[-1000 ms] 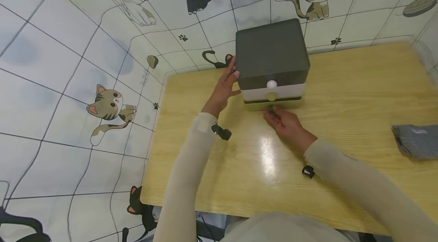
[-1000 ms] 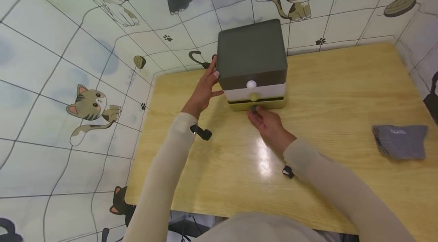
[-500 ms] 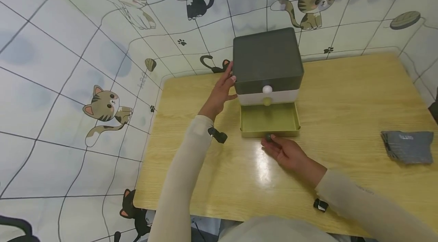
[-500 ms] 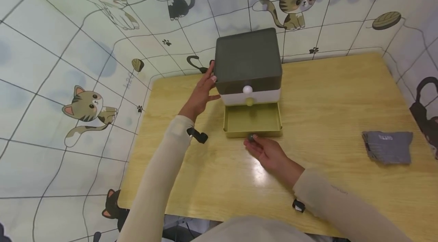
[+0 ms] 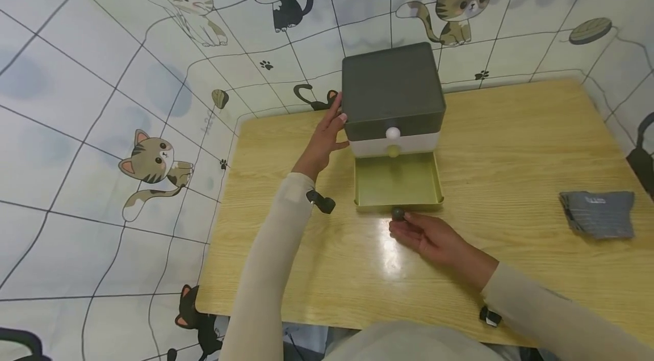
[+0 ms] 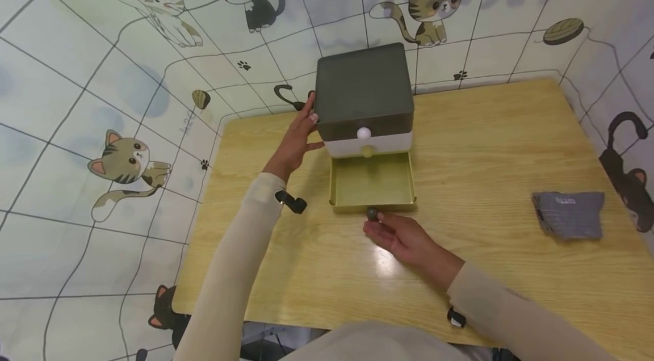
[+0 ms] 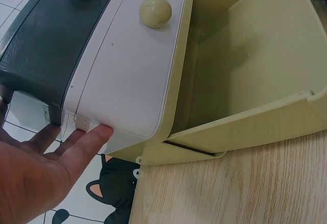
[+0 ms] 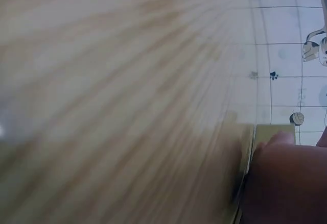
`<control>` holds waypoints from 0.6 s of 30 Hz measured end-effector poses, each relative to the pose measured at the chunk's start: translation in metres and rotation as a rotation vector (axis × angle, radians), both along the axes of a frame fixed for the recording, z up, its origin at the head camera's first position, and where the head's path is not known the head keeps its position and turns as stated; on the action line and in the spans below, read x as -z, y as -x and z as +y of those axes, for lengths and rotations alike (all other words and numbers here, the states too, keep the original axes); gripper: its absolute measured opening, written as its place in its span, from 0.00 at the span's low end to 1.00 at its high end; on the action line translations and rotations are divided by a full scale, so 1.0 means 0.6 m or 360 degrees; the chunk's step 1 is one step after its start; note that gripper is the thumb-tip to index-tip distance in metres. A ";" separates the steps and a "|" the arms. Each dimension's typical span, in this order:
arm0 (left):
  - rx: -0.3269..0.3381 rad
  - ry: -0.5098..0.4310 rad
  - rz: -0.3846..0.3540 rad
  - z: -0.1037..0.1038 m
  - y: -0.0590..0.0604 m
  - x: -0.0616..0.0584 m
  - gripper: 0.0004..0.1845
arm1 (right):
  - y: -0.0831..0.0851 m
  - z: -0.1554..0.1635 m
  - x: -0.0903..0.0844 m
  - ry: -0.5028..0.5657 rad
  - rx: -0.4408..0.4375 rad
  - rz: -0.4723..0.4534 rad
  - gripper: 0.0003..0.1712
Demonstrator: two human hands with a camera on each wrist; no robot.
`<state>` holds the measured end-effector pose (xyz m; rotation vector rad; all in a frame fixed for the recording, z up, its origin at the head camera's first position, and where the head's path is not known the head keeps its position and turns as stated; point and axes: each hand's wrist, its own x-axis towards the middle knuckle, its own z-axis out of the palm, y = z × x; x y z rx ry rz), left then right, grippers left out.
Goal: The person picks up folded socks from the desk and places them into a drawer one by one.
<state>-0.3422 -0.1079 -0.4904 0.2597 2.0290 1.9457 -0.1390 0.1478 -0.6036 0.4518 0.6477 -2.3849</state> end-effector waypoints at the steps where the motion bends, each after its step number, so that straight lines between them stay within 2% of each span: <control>1: 0.0006 -0.0001 0.0000 0.002 0.001 0.001 0.31 | -0.005 0.011 -0.001 -0.0033 -0.0011 0.0021 0.12; 5: 0.0037 -0.0009 0.0007 0.008 0.003 0.004 0.30 | -0.031 0.073 -0.009 -0.0056 -0.0015 0.0202 0.15; 8: 0.0041 -0.0013 0.0015 0.006 0.004 0.002 0.30 | -0.043 0.132 -0.019 -0.0128 0.0046 0.0472 0.18; 11: 0.0033 -0.0019 0.0020 -0.002 0.002 0.000 0.30 | -0.042 0.197 -0.030 -0.0214 0.0182 0.0706 0.21; 14: 0.0024 -0.0018 0.0035 -0.011 -0.001 0.000 0.31 | -0.036 0.265 -0.042 -0.0384 0.0394 0.0830 0.21; 15: 0.0021 -0.0016 0.0046 -0.014 -0.002 0.000 0.31 | -0.035 0.287 -0.045 -0.0546 0.0479 0.0854 0.19; 16: 0.0021 -0.0013 0.0058 -0.015 -0.004 0.000 0.31 | -0.036 0.307 -0.049 -0.0828 0.0546 0.0874 0.17; 18: 0.0026 -0.0005 0.0088 -0.016 -0.005 0.002 0.30 | -0.043 0.344 -0.055 -0.1512 0.0604 0.0819 0.13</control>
